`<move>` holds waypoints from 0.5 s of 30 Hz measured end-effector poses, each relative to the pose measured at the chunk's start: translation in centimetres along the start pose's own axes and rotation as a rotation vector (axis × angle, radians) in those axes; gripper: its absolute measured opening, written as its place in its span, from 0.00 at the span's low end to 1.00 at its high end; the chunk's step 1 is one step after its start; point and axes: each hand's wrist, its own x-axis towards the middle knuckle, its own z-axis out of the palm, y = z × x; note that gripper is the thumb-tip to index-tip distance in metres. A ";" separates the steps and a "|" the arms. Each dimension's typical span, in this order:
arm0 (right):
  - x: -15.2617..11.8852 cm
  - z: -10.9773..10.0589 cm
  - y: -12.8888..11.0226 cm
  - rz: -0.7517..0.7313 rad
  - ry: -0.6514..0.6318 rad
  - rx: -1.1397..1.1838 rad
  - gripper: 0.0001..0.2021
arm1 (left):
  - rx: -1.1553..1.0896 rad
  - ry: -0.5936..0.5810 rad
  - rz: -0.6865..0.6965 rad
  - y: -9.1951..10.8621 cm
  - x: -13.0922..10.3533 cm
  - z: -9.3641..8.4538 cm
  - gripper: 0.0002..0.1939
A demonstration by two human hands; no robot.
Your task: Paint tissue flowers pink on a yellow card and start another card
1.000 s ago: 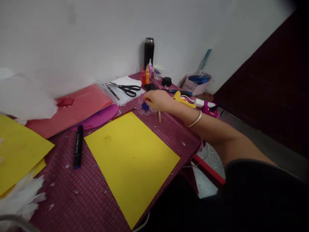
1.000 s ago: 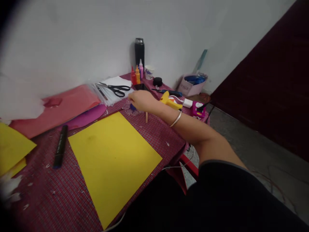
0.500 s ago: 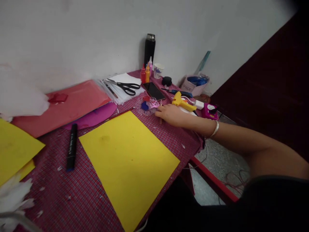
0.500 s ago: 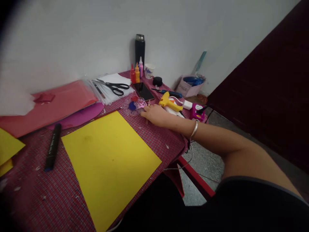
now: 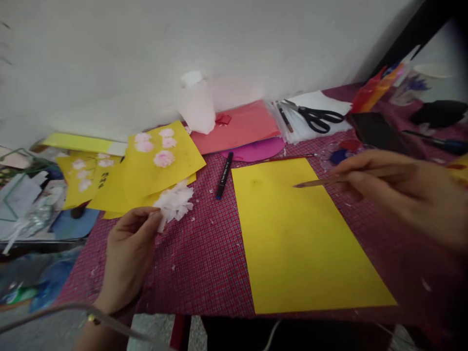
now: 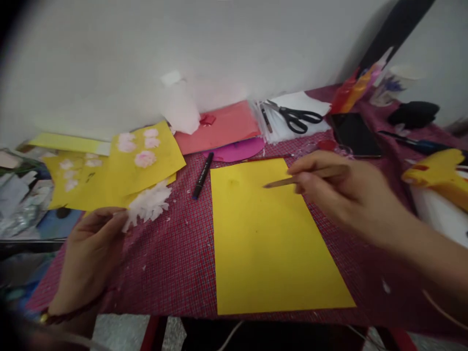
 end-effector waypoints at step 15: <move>-0.7 6.9 -4.5 -0.066 -0.067 0.957 0.06 | -0.129 -0.455 -0.105 -2.1 0.3 12.5 0.12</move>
